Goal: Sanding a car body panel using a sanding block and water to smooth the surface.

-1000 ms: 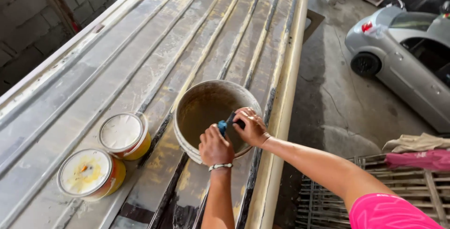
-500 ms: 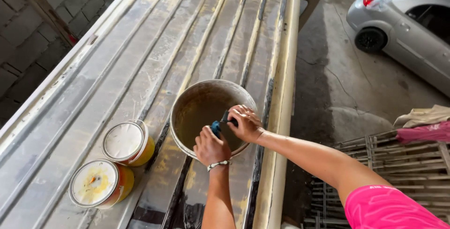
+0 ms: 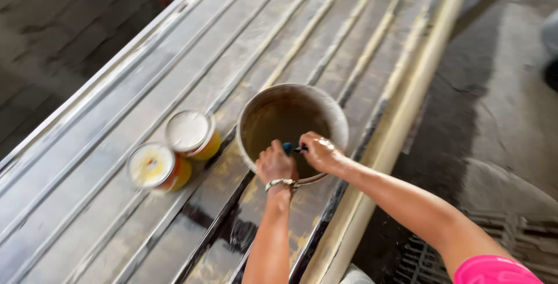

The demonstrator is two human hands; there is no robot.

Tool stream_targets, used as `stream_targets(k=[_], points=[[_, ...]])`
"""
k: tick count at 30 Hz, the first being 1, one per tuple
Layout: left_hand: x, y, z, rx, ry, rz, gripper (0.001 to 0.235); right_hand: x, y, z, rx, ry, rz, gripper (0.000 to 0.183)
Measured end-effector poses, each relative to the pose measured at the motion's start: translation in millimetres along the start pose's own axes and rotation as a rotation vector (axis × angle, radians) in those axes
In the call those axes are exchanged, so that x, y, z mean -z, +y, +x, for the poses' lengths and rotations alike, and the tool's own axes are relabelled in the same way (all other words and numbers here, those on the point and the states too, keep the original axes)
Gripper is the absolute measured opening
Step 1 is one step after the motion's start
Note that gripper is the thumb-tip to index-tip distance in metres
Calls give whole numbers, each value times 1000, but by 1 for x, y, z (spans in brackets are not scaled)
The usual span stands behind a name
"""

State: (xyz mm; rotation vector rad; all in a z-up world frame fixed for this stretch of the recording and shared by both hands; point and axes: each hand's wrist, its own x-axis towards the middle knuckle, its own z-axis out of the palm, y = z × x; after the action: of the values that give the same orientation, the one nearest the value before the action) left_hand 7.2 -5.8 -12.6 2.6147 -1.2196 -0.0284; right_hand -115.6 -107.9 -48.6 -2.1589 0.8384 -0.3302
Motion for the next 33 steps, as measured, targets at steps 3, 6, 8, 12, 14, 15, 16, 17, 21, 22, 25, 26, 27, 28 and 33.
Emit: stream_targets(k=[3, 6, 8, 12, 14, 15, 16, 17, 21, 22, 25, 26, 27, 28, 33], points=[[-14, 2, 7, -45, -59, 71, 20, -20, 21, 28, 178, 20, 43, 18], [-32, -6, 19, 22, -236, 122, 20, -21, 4, 53, -88, -93, -18, 28], [-43, -11, 27, 26, -365, 168, 22, -39, 24, 79, -145, -130, -80, 31], [-75, -22, 59, 17, -606, 261, 29, -95, 88, 133, -168, -147, -218, 25], [-97, -41, 90, 7, -589, 248, 29, -149, 144, 164, -124, -143, -293, 25], [-112, -48, 98, -1, -594, 230, 29, -177, 169, 179, -110, -148, -330, 28], [-137, -65, 110, -9, -599, 211, 29, -179, 166, 180, -111, -145, -328, 28], [-164, -76, 122, -25, -611, 188, 29, -178, 170, 176, -80, -126, -388, 28], [-245, -101, 173, -86, -648, 97, 28, -168, 161, 172, 51, -49, -630, 29], [-256, -92, 176, -103, -659, 74, 28, -165, 159, 173, 38, -45, -633, 29], [-277, -77, 161, -138, -711, 7, 27, -181, 170, 169, 44, -24, -624, 27], [-274, -75, 151, -141, -730, -13, 27, -198, 184, 171, 15, 34, -569, 27], [-272, -69, 145, -157, -751, -30, 27, -211, 200, 174, -25, 102, -516, 29], [-266, -63, 138, -172, -772, -48, 27, -202, 199, 157, -44, 101, -513, 29], [-235, 0, 101, -309, -878, -171, 26, -144, 221, 98, -230, 64, -303, 26]])
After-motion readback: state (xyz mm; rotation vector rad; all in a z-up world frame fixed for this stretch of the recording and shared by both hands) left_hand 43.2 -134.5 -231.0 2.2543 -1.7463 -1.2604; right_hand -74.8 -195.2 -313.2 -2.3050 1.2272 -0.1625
